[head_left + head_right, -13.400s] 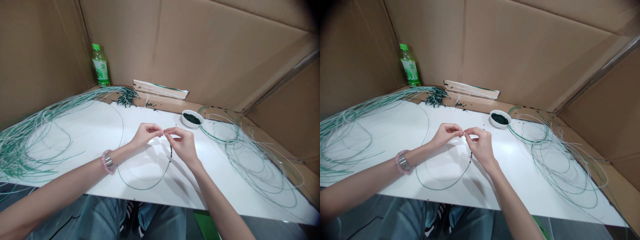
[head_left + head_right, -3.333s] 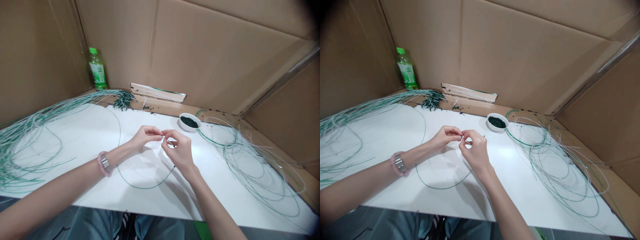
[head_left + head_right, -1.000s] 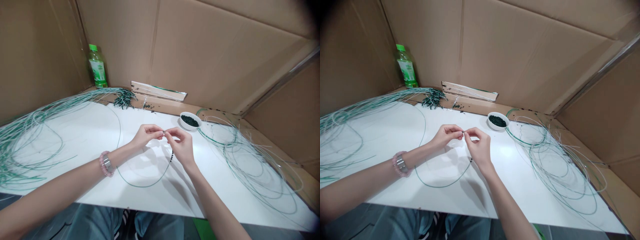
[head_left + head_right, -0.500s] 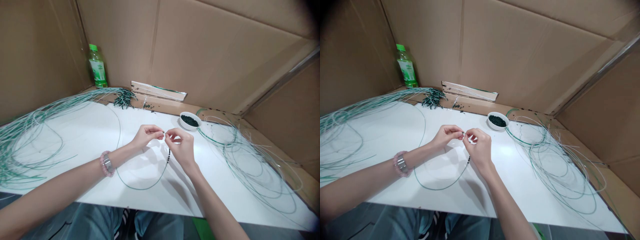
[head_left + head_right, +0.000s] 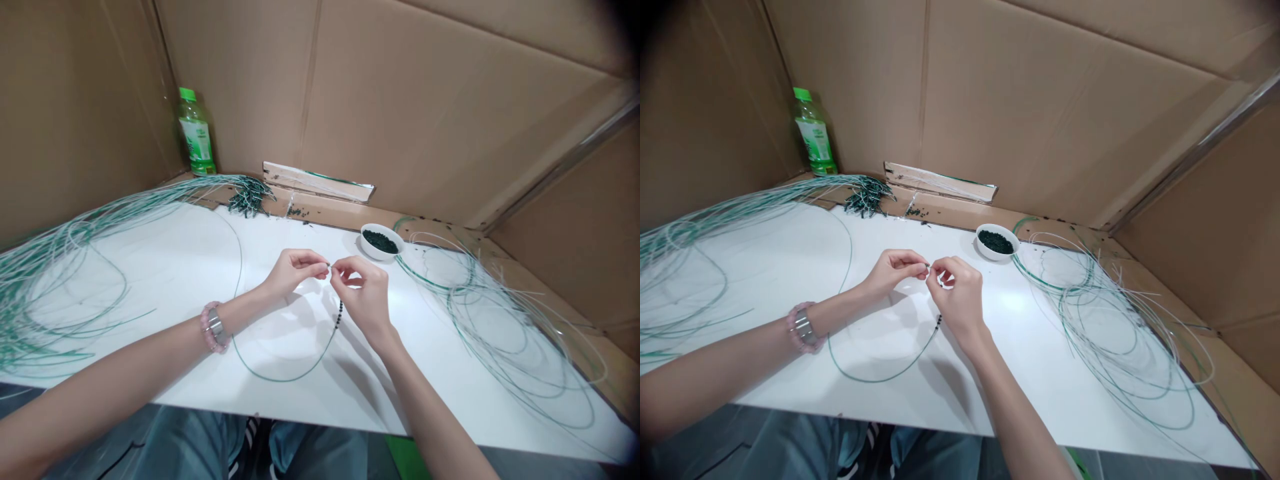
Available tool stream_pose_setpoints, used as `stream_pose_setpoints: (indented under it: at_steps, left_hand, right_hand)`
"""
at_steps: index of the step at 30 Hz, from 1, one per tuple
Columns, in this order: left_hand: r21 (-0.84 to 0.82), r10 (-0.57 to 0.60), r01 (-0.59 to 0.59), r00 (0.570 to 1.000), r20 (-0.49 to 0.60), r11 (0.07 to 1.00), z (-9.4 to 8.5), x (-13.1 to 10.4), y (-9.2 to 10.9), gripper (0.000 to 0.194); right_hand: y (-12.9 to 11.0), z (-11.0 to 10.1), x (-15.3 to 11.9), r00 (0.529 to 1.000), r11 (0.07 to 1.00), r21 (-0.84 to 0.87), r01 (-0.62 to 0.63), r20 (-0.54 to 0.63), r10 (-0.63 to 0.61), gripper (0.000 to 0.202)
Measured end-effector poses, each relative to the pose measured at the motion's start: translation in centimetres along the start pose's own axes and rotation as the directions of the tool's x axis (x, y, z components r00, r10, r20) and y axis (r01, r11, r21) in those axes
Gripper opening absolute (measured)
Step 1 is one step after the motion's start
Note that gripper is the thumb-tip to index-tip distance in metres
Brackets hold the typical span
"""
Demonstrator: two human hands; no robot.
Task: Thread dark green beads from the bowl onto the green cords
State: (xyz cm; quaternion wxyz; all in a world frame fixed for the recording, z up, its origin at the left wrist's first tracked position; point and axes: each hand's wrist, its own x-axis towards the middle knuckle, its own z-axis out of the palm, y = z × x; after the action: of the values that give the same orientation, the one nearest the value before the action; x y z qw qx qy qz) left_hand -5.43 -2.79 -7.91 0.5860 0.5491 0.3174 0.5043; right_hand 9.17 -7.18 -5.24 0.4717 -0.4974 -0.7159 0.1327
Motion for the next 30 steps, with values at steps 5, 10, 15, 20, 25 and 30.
stream_pose_setpoints:
  at_steps: [5, 10, 15, 20, 25, 30]
  left_hand:
    - [0.005, 0.001, -0.001, 1.0, 0.004, 1.0, 0.0, 0.0, -0.1, 0.02]
    - [0.053, 0.023, -0.022, 1.0, -0.014, 0.998, 0.0, -0.2, 0.0, 0.019]
    - [0.095, 0.057, -0.051, 0.996, -0.063, 0.994, 0.0, -0.3, 0.1, 0.019]
    - [0.112, 0.07, -0.064, 0.996, -0.051, 0.992, 0.1, -0.5, 0.1, 0.019]
    - [0.137, 0.077, -0.075, 0.997, -0.011, 0.988, 0.2, -0.6, 0.2, 0.02]
    - [0.176, 0.111, -0.104, 0.993, -0.028, 0.979, 0.2, -0.7, 0.2, 0.02]
  right_hand:
    - [0.0, -0.1, 0.0, 1.0, 0.999, -0.044, 0.019, 0.018, -0.018, 0.009]
    - [0.2, -0.2, 0.0, 0.995, 0.994, -0.074, 0.083, 0.063, -0.078, 0.015]
    - [0.7, 0.0, -0.1, 0.997, 0.998, -0.004, 0.058, 0.054, -0.057, 0.015]
    - [1.0, 0.3, -0.1, 0.999, 0.993, 0.113, -0.041, 0.028, 0.038, 0.01]
    - [0.5, 0.3, 0.1, 0.994, 0.99, 0.096, -0.099, 0.062, 0.093, 0.01]
    - [1.0, -0.2, 0.5, 0.978, 0.984, 0.006, -0.175, 0.117, 0.174, 0.007]
